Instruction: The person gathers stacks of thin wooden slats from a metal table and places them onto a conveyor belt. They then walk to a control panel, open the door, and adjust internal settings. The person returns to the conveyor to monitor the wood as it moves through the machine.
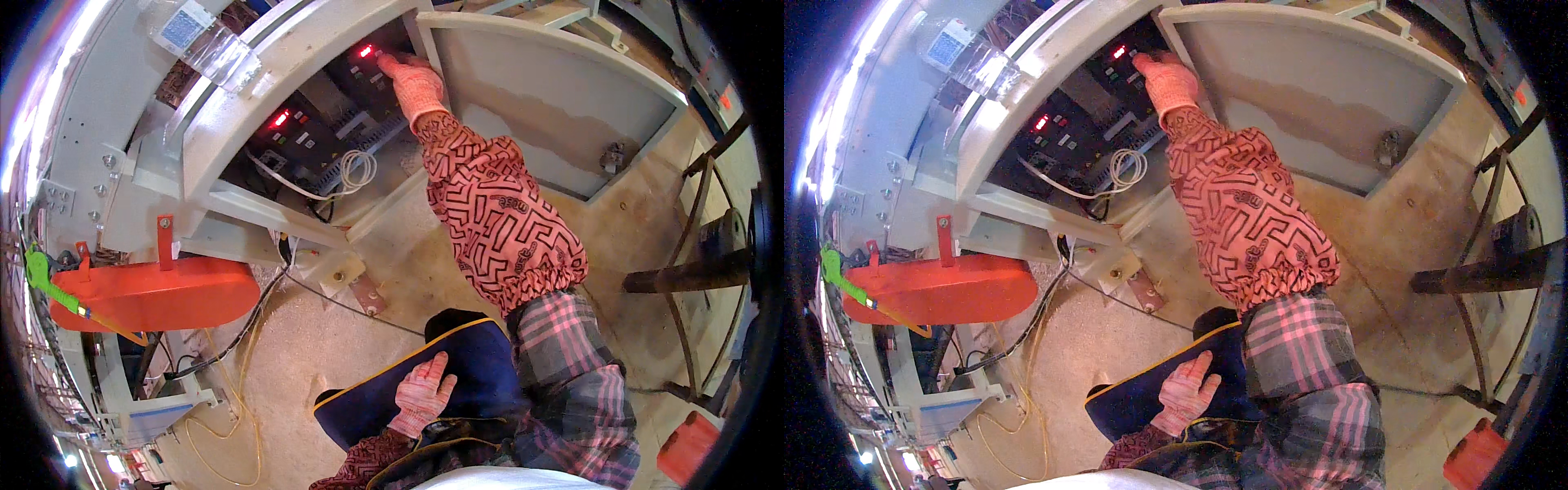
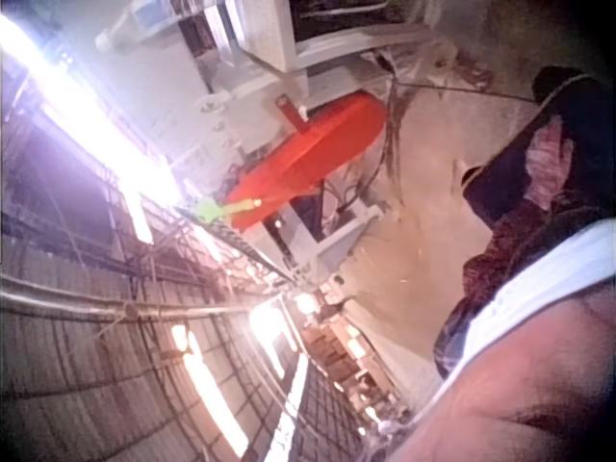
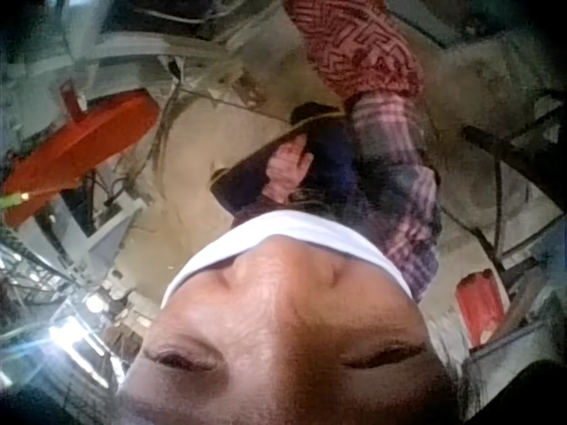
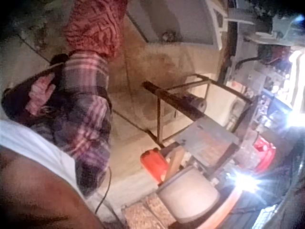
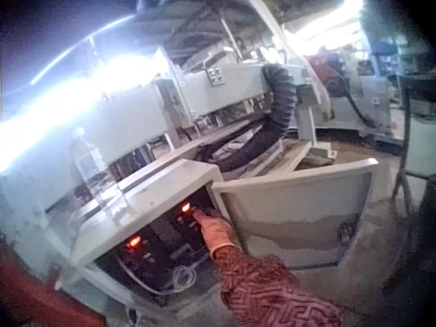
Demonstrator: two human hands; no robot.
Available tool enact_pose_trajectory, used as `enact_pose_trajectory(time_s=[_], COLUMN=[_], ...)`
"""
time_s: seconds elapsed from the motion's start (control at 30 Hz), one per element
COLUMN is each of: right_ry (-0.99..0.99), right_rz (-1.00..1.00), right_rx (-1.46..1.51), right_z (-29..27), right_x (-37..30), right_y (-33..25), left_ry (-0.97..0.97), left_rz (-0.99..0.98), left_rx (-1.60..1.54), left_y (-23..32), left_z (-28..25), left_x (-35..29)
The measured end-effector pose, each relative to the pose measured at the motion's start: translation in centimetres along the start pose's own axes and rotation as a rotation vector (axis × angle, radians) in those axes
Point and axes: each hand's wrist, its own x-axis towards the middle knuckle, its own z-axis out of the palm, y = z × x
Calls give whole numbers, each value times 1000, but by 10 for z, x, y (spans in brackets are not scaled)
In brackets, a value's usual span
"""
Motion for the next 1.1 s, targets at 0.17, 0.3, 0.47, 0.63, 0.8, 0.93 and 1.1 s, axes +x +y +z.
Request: enact_pose_trajectory(time_s=[0.17, 0.3, 0.47, 0.63, 0.8, 0.93, 1.1], right_ry=[-72, -29, -139, -172, -173, -105, -18], right_rz=[-74, -135, -188, -186, -193, -371, -580], right_rx=[-326, -314, -258, -167, -44, 84, 118], right_z=[-6, -13, -25, -43, -69, -106, -151], right_x=[-11, -38, -63, -72, -105, -112, -116], right_y=[4, 39, 72, 58, 38, 29, -5], left_ry=[-6, 40, -7, -71, -53, -84, -90], left_rz=[-1, 16, -16, -70, -71, -77, -30], left_rx=[3, -28, -10, 15, 17, 46, 88], left_y=[2, -6, -10, -7, -8, -6, -9], left_z=[0, 4, 4, 1, 0, -1, 2], left_x=[4, -2, -3, 3, 2, 6, 10])
